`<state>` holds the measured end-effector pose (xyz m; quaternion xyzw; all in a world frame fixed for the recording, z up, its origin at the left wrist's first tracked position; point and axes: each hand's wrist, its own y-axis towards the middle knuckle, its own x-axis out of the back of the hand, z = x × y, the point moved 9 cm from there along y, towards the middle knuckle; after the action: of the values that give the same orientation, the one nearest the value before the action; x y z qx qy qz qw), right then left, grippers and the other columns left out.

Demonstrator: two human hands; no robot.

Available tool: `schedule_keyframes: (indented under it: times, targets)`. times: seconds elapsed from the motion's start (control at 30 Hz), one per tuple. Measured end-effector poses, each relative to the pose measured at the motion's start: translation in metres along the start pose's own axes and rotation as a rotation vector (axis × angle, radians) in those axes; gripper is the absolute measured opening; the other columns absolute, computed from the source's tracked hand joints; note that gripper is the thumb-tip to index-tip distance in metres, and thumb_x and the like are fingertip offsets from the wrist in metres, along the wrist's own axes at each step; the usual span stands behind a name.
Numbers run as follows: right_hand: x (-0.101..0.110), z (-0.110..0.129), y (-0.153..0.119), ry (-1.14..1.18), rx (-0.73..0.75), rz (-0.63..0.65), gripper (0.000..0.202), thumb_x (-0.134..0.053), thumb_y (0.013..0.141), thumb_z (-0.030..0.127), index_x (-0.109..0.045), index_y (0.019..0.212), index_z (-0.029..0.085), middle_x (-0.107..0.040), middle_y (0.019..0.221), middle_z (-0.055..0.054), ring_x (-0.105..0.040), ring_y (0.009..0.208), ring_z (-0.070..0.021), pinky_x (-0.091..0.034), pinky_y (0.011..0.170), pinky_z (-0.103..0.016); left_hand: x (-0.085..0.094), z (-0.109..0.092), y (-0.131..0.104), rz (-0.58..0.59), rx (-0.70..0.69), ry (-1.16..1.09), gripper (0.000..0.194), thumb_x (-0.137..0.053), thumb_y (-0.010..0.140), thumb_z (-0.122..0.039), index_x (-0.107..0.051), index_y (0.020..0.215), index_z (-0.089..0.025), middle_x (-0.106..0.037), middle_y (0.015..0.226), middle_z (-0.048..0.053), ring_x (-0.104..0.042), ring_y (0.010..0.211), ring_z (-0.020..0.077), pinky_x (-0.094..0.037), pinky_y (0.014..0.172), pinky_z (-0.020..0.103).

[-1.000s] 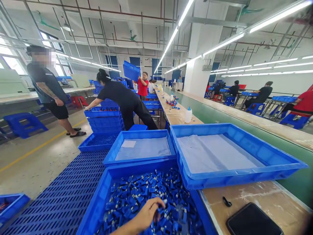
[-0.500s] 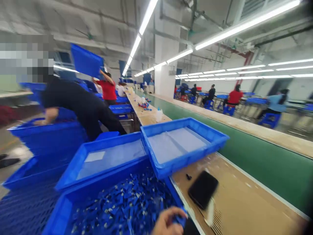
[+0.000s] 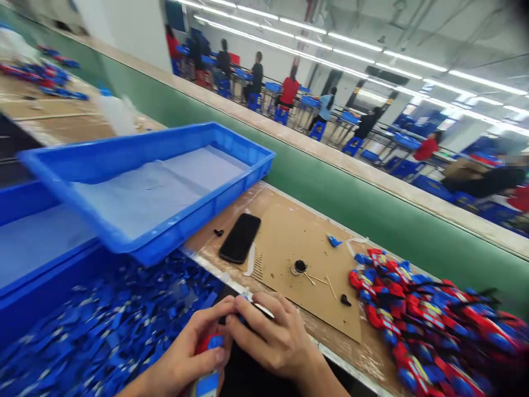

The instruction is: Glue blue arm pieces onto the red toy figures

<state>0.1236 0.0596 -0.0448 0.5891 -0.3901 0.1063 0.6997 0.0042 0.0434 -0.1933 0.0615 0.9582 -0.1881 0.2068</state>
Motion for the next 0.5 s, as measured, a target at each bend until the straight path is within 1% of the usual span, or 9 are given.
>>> schedule_keyframes:
  times: [0.07,0.13,0.23,0.27,0.3,0.37,0.43,0.47,0.5]
  targets:
    - [-0.005,-0.006,-0.006,0.001,0.009,0.032,0.019,-0.057,0.097,0.016,-0.075,0.101,0.016,-0.068,0.117,-0.001,-0.058,0.098,-0.0162,-0.054,0.074,-0.029,0.001,0.003,0.004,0.003,0.101,0.111,0.084,-0.085,0.068,-0.054,-0.051,0.138,-0.021,-0.056,0.07,0.001,-0.051,0.059,0.0135,-0.042,0.056,0.025]
    - [-0.01,-0.013,-0.012,0.004,0.006,0.081,0.015,-0.059,0.094,0.014,-0.074,0.097,0.013,-0.069,0.115,-0.002,-0.061,0.095,-0.0157,-0.055,0.071,-0.027,-0.003,0.004,0.012,0.056,0.174,0.208,0.095,-0.084,0.068,-0.056,-0.043,0.145,-0.02,-0.053,0.066,0.0,-0.045,0.056,0.0122,-0.037,0.051,0.023]
    - [-0.014,-0.024,-0.023,0.083,-0.037,0.116,0.015,-0.058,0.095,0.012,-0.07,0.104,0.008,-0.07,0.109,-0.006,-0.064,0.097,-0.0169,-0.058,0.079,-0.027,-0.019,-0.004,0.029,0.161,0.145,0.198,0.104,-0.083,0.069,-0.052,-0.025,0.153,-0.029,-0.052,0.075,-0.001,-0.045,0.057,0.01,-0.035,0.05,0.02]
    - [-0.012,-0.033,-0.028,0.135,-0.101,0.085,0.017,-0.055,0.096,0.011,-0.067,0.109,0.007,-0.07,0.108,-0.008,-0.064,0.099,-0.0173,-0.059,0.084,-0.028,-0.024,-0.006,0.034,0.186,0.136,0.151,0.107,-0.082,0.07,-0.051,-0.018,0.154,-0.034,-0.052,0.082,-0.001,-0.044,0.056,0.0087,-0.035,0.05,0.02]
    - [-0.008,-0.047,-0.036,0.185,-0.217,0.026,0.021,-0.052,0.097,0.008,-0.064,0.114,0.007,-0.069,0.107,-0.01,-0.065,0.1,-0.0169,-0.059,0.088,-0.028,-0.029,-0.006,0.038,0.199,0.138,0.101,0.107,-0.082,0.07,-0.05,-0.015,0.153,-0.039,-0.053,0.088,0.0,-0.044,0.056,0.0075,-0.036,0.05,0.019]
    - [0.008,-0.086,-0.064,0.237,-0.557,-0.177,0.028,-0.052,0.095,0.003,-0.059,0.12,0.012,-0.067,0.109,-0.01,-0.065,0.103,-0.0152,-0.059,0.09,-0.028,-0.033,-0.002,0.042,0.191,0.183,0.006,0.093,-0.081,0.072,-0.052,-0.026,0.146,-0.038,-0.052,0.095,0.001,-0.043,0.057,0.007,-0.043,0.05,0.022]
    - [0.025,-0.116,-0.099,0.223,-0.831,-0.361,0.036,-0.057,0.09,-0.001,-0.06,0.12,0.018,-0.064,0.112,-0.009,-0.066,0.105,-0.0139,-0.06,0.09,-0.027,-0.029,0.007,0.042,0.152,0.234,-0.065,0.075,-0.081,0.073,-0.055,-0.042,0.131,-0.031,-0.052,0.092,0.001,-0.044,0.06,0.0091,-0.048,0.049,0.026]
    - [0.032,-0.123,-0.11,0.202,-0.873,-0.405,0.038,-0.059,0.088,-0.002,-0.061,0.119,0.02,-0.063,0.113,-0.008,-0.066,0.106,-0.0144,-0.06,0.091,-0.028,-0.026,0.012,0.039,0.135,0.255,-0.092,0.069,-0.082,0.072,-0.056,-0.046,0.124,-0.029,-0.052,0.09,0.0,-0.045,0.061,0.0101,-0.049,0.049,0.027]
    - [0.039,-0.125,-0.114,0.177,-0.856,-0.413,0.039,-0.061,0.086,-0.004,-0.063,0.116,0.021,-0.063,0.114,-0.008,-0.066,0.107,-0.0156,-0.061,0.091,-0.03,-0.023,0.019,0.036,0.124,0.277,-0.117,0.066,-0.083,0.07,-0.056,-0.048,0.119,-0.029,-0.052,0.088,0.0,-0.045,0.061,0.0104,-0.049,0.05,0.026]
